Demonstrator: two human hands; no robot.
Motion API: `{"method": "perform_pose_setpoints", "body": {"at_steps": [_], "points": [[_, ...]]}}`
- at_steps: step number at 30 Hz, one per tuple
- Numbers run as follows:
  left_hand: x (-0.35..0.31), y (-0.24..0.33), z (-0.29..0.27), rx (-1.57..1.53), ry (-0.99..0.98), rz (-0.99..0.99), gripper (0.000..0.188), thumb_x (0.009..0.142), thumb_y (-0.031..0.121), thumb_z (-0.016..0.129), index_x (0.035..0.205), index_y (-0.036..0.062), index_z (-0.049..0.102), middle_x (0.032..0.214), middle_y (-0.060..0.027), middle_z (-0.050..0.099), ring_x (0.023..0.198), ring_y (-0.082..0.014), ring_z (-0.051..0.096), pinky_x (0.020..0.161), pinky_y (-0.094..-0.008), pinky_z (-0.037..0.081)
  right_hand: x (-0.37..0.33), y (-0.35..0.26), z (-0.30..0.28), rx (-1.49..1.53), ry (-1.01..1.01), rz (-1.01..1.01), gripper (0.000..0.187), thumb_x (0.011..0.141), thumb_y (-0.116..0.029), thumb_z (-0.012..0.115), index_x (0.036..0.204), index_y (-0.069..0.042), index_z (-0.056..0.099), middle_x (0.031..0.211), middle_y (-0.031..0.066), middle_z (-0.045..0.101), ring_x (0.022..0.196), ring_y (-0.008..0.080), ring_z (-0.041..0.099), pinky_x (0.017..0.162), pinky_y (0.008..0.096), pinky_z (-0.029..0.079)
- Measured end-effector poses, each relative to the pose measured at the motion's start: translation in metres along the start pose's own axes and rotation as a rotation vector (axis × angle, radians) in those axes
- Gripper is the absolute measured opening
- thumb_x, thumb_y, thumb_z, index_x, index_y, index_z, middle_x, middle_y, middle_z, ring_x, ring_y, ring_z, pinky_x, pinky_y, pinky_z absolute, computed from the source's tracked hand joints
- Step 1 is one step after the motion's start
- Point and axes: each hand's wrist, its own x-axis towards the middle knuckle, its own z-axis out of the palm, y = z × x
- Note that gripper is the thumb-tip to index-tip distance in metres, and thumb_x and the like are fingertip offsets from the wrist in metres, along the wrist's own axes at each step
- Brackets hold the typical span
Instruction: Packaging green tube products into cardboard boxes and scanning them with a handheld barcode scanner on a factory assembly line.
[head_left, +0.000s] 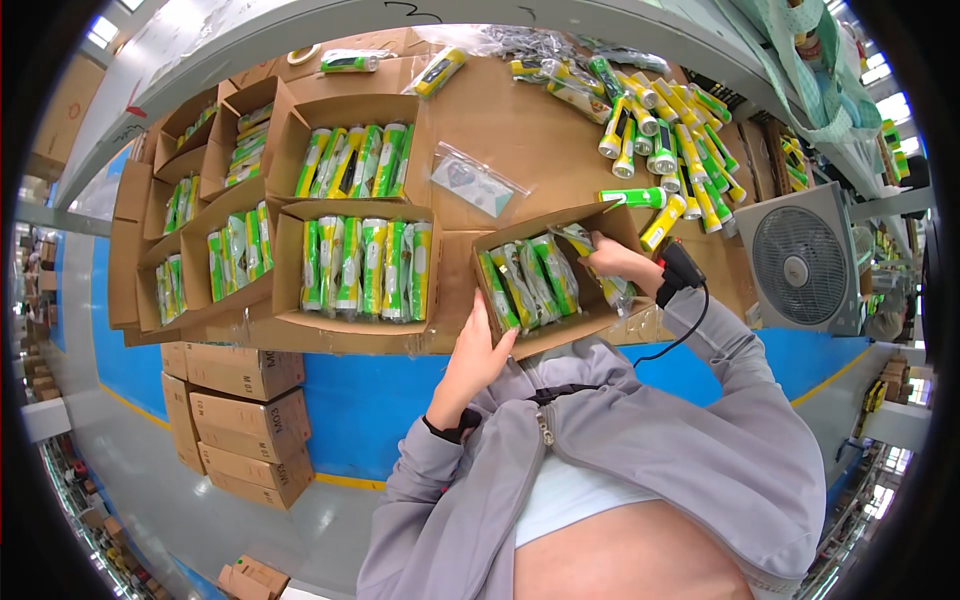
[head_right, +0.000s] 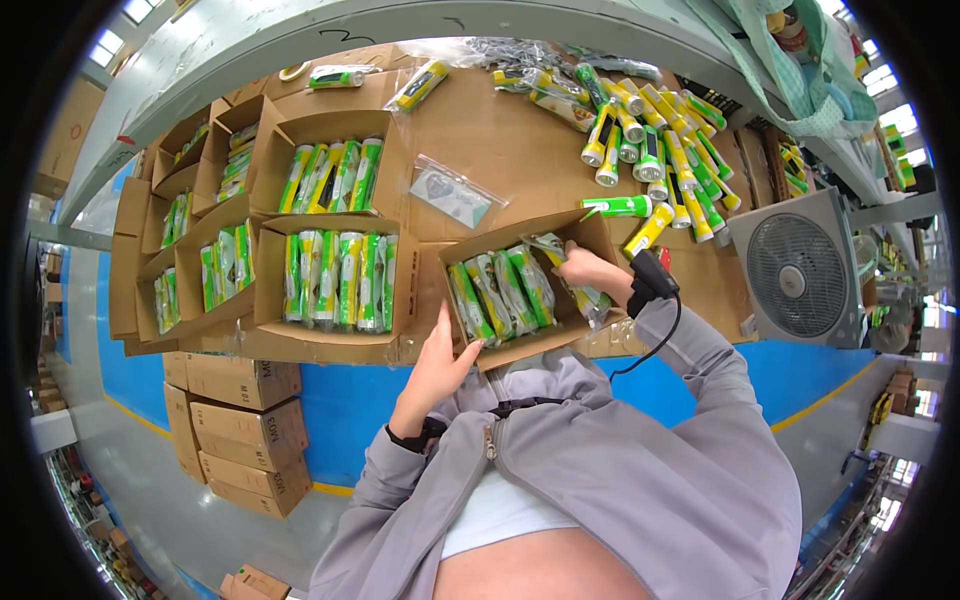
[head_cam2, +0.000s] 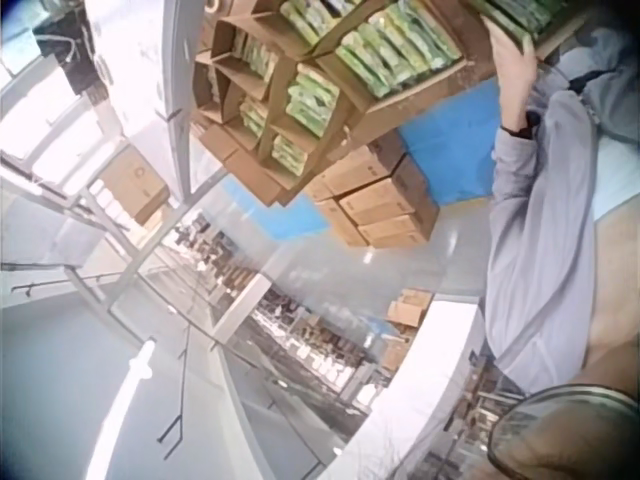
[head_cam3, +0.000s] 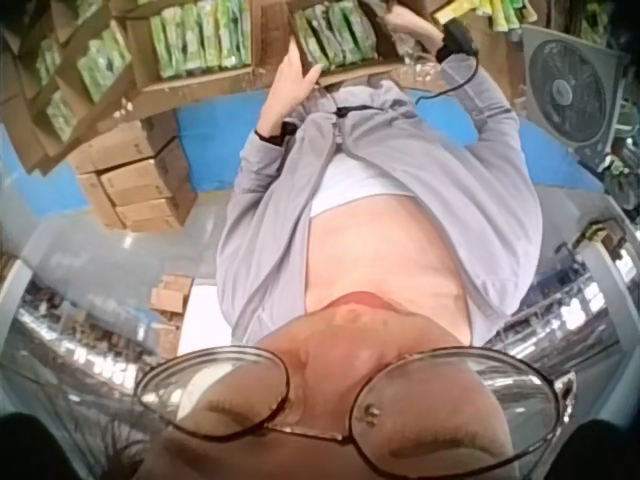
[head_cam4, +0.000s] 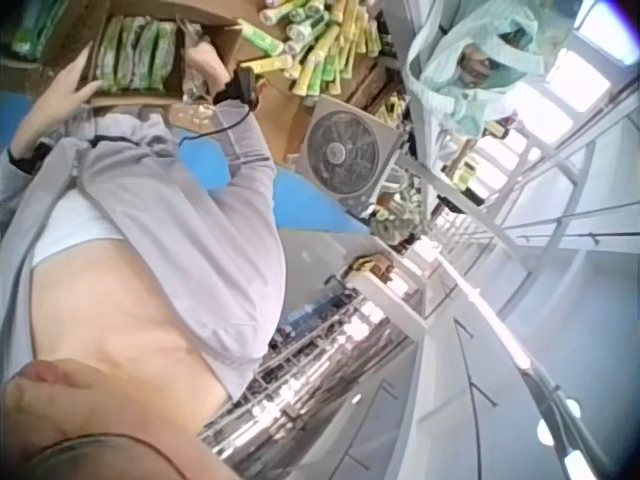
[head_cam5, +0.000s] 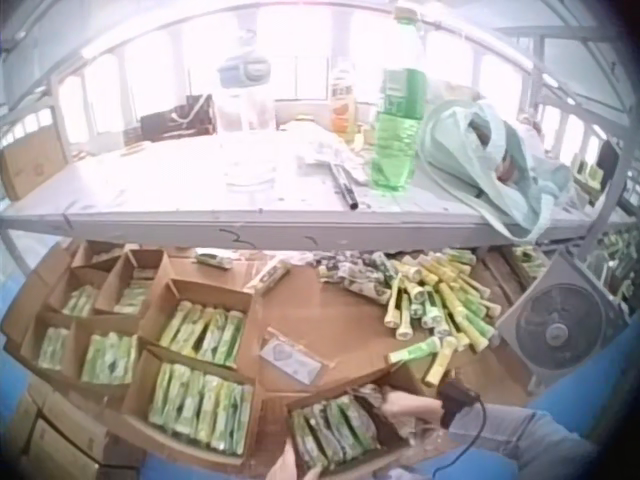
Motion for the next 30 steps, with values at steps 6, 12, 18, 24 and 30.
{"method": "perform_pose_setpoints", "body": {"at_steps": [6,12,18,24,30], "points": [[0.008,0.013,-0.001,0.066,-0.11,-0.052,0.077,0.079,0.007,0.05,0.141,-0.0074,0.007,0.11,-0.0341,0.052,0.105,-0.0469,0.052,0.09,-0.043,0.043,0.015,0.021,0.022,0.293,0.105,-0.314,0.059,0.088,-0.03,0.058,0.127,0.009,0.036,0.122,0.0255,0.051,0.117,0.0304,0.048,0.098,0.0348,0.036],[0.01,0.007,-0.005,0.06,-0.213,-0.111,0.079,0.079,0.007,0.05,0.14,-0.0089,0.004,0.113,-0.0344,0.05,0.102,-0.046,0.053,0.088,-0.0449,0.044,0.014,0.014,0.025,0.049,0.161,-0.123,0.057,0.087,-0.037,0.056,0.118,0.009,0.046,0.107,0.0287,0.059,0.101,0.0419,0.057,0.087,0.0406,0.045],[0.014,0.01,-0.006,0.014,-0.222,-0.082,0.08,0.078,0.006,0.05,0.143,0.0003,0.004,0.107,-0.0328,0.054,0.095,-0.0453,0.057,0.082,-0.0452,0.046,-0.007,0.017,0.014,-0.394,0.011,-0.324,0.045,0.066,-0.028,0.07,0.088,0.011,0.062,0.086,0.0291,0.063,0.089,0.0409,0.062,0.075,0.0418,0.052],[0.019,0.02,-0.005,0.09,-0.202,-0.097,0.066,0.081,0.01,0.05,0.139,-0.0006,0.02,0.105,-0.0282,0.058,0.094,-0.0393,0.061,0.082,-0.0409,0.047,0.013,0.03,0.044,-0.037,0.183,-0.106,0.049,0.062,-0.006,0.066,0.105,0.012,0.051,0.1,0.029,0.061,0.094,0.0377,0.062,0.079,0.0405,0.052],[0.019,0.017,-0.001,0.155,-0.229,-0.054,0.081,0.077,0.006,0.049,0.143,-0.0004,0.002,0.102,-0.0317,0.056,0.088,-0.045,0.059,0.077,-0.0465,0.048,0.023,0.018,0.059,-0.069,0.114,0.052,0.059,0.069,-0.015,0.069,0.114,0.014,0.043,0.102,0.0305,0.06,0.098,0.0387,0.06,0.081,0.0413,0.051]]}}
